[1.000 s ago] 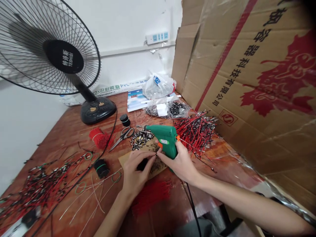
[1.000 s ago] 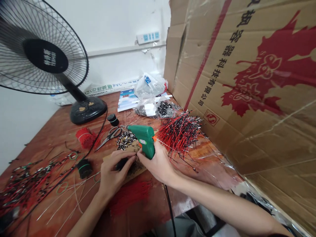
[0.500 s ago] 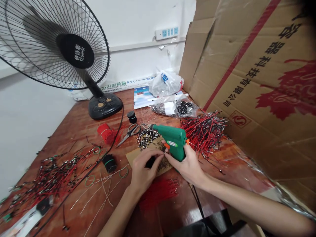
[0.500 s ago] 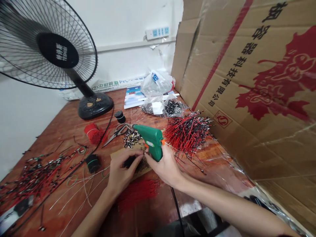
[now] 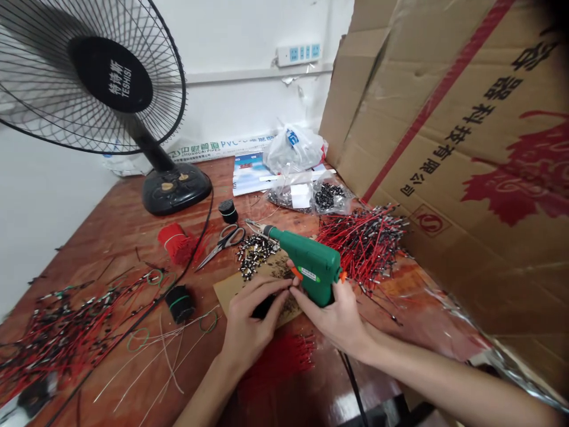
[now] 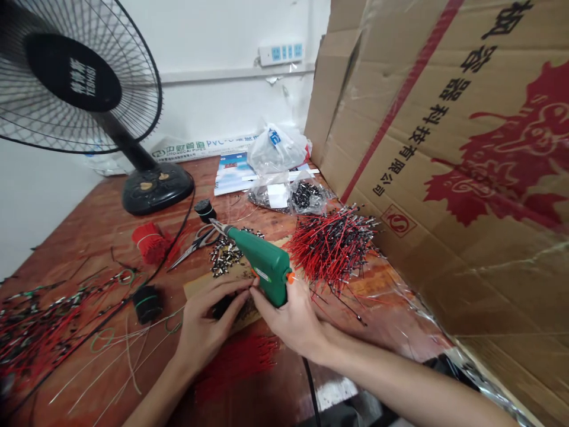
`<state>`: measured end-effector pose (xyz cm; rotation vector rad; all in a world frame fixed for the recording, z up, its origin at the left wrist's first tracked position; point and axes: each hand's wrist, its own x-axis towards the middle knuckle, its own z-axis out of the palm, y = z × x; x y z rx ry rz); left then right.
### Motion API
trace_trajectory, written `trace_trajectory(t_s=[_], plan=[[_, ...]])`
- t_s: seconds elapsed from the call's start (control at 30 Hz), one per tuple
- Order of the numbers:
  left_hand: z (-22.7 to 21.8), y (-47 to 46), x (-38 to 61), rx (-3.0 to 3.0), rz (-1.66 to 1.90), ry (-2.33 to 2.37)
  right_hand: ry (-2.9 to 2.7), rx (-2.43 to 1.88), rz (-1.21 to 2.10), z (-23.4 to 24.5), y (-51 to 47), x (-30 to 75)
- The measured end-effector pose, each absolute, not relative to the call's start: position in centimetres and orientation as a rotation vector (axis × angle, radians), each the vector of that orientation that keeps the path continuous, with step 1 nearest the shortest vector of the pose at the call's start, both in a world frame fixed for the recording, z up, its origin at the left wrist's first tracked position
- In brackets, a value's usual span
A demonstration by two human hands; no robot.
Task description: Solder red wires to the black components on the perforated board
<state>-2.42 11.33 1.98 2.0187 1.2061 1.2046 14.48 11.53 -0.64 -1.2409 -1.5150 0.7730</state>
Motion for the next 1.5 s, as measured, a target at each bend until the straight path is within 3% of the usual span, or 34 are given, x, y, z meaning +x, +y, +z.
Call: trace_trajectory(t_s=[0.63, 1.5], plan=[[1.8, 11.0, -0.8, 1.966, 1.009, 1.290, -1.154, -1.230, 0.715, 2.9, 12.2, 15.4], [-0.5, 11.9, 0.1, 2.475, 0.917, 1.323, -1.149, -1.228, 0.753, 2.4, 12.4, 16.6]])
